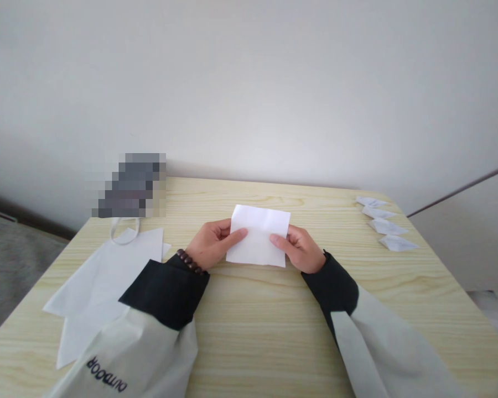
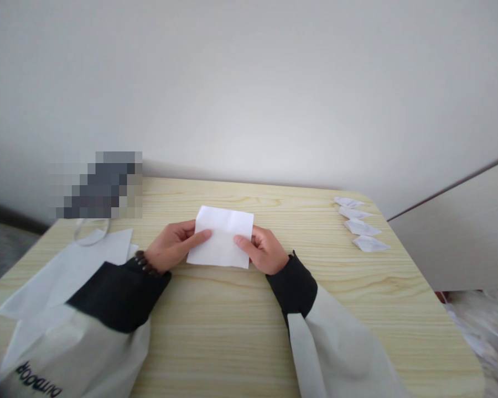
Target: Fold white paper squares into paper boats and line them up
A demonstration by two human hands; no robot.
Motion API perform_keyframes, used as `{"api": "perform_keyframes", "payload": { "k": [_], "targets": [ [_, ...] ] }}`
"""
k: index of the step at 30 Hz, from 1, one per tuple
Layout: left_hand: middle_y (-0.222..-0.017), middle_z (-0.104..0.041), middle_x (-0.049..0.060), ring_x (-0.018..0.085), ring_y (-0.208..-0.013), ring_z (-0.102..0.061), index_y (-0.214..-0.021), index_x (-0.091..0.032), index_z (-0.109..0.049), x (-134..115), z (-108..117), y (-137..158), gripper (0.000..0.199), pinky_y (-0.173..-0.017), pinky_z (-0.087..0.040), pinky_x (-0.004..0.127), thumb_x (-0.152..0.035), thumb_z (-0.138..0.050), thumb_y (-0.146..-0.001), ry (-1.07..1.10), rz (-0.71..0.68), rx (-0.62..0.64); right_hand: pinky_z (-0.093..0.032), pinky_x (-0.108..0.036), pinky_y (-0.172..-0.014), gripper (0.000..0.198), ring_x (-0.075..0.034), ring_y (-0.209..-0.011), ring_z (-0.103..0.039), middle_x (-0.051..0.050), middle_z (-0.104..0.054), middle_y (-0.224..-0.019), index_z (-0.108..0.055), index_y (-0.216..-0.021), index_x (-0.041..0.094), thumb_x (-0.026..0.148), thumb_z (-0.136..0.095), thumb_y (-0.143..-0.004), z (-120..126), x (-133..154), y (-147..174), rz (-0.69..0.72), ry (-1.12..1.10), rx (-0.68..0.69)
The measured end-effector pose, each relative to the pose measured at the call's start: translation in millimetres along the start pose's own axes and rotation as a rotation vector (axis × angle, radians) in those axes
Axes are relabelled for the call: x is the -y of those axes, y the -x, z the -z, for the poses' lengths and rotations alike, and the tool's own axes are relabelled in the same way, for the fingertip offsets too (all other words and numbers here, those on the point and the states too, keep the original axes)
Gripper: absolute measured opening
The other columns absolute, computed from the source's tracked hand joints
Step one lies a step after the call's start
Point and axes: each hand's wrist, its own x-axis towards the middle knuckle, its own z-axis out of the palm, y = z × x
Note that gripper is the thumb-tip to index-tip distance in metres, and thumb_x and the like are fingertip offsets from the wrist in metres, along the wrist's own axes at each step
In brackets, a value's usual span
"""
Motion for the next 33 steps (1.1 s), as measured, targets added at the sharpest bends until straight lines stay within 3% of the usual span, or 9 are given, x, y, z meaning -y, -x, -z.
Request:
{"api": "perform_keyframes", "payload": {
  "k": [4,7,11,14,17,19,22,27,33],
  "targets": [
    [-0.06,-0.065,0.001,0.012,-0.044,-0.056,-0.096,-0.015,-0.065,0.6,-0.6,0.6,0.033,-0.038,-0.046,0.021,-0.037,-0.067,-0.071,0.013,-0.022,0.008,-0.044,-0.022,-0.04,0.029,-0.012,-0.047,-0.057,0.001,-0.064,-0.062,-0.062,-0.098,0.018,0.04,-0.05,-0.084,3.9,1.9,-0.2,-0.019,-0.044,0.025],
    [-0.053,-0.061,-0.001,0.009,-0.038,-0.051,-0.09,-0.016,-0.068,-0.5,-0.5,0.7,0.025,-0.035,-0.045,0.02,-0.032,-0.065,-0.072,0.044,-0.036,0.01,-0.047,-0.022,-0.043,0.024,-0.011,-0.052,-0.059,-0.001,-0.069,-0.077,-0.066,-0.098,0.021,0.033,-0.053,-0.082,8.2,-1.0,-1.8,0.067,-0.011,-0.037],
    [-0.065,-0.064,0.0,0.01,-0.046,-0.056,-0.1,-0.018,-0.067,-2.9,-0.3,1.3,0.033,-0.042,-0.053,0.023,-0.032,-0.066,-0.07,0.098,-0.03,0.033,-0.046,-0.021,-0.038,0.022,-0.009,-0.047,-0.056,-0.002,-0.069,-0.085,-0.069,-0.08,0.02,0.027,-0.048,-0.081,10.5,-5.4,-3.0,0.093,-0.084,-0.102],
    [-0.066,-0.065,0.0,0.014,-0.055,-0.061,-0.116,-0.019,-0.058,-3.2,-0.6,1.2,0.053,-0.048,-0.056,0.027,-0.032,-0.071,-0.066,0.091,-0.012,0.039,-0.047,-0.02,-0.038,0.019,-0.009,-0.044,-0.055,0.0,-0.066,-0.07,-0.067,-0.089,0.02,0.028,-0.051,-0.081,8.4,-5.3,-2.5,0.09,-0.117,-0.111],
    [-0.068,-0.067,0.002,0.014,-0.056,-0.061,-0.094,-0.016,-0.067,-1.6,-1.1,0.2,0.037,-0.049,-0.056,0.026,-0.033,-0.073,-0.063,0.057,-0.01,-0.007,-0.048,-0.021,-0.038,0.026,-0.011,-0.044,-0.057,0.002,-0.061,-0.058,-0.062,-0.104,0.021,0.033,-0.054,-0.082,6.3,-4.1,-1.7,0.083,-0.089,-0.099],
    [-0.074,-0.069,0.003,0.015,-0.058,-0.063,-0.085,-0.016,-0.068,-0.7,-1.1,-0.6,0.029,-0.052,-0.057,0.027,-0.035,-0.072,-0.063,0.072,-0.009,-0.029,-0.05,-0.023,-0.04,0.023,-0.013,-0.049,-0.06,0.0,-0.064,-0.063,-0.064,-0.098,0.022,0.035,-0.051,-0.083,5.8,-4.4,-1.3,0.097,-0.075,-0.081],
    [-0.081,-0.07,0.005,0.018,-0.062,-0.066,-0.094,-0.018,-0.066,-1.5,-0.3,-1.3,0.031,-0.056,-0.056,0.03,-0.035,-0.066,-0.069,0.142,0.048,-0.036,-0.051,-0.025,-0.043,0.022,-0.012,-0.05,-0.061,-0.002,-0.068,-0.073,-0.067,-0.088,0.022,0.031,-0.047,-0.085,6.1,-6.2,-0.8,0.124,-0.042,-0.073],
    [-0.084,-0.07,0.009,0.025,-0.07,-0.067,-0.1,-0.015,-0.063,-4.8,1.3,-1.8,0.04,-0.058,-0.055,0.037,-0.04,-0.055,-0.068,0.368,0.118,0.042,-0.05,-0.024,-0.044,0.027,-0.012,-0.049,-0.061,-0.001,-0.069,-0.073,-0.068,-0.091,0.023,0.019,-0.043,-0.083,6.0,-6.4,1.0,0.145,0.01,-0.075],
    [-0.081,-0.069,0.005,0.014,-0.063,-0.06,-0.103,-0.016,-0.062,-2.4,-1.2,-0.7,0.04,-0.054,-0.046,0.023,-0.037,-0.067,-0.068,-0.011,-0.037,-0.067,-0.048,-0.025,-0.048,0.031,-0.011,-0.051,-0.058,-0.001,-0.069,-0.077,-0.069,-0.089,0.023,0.014,-0.04,-0.081,5.1,-1.0,1.7,0.232,0.189,-0.066]
  ]
}}
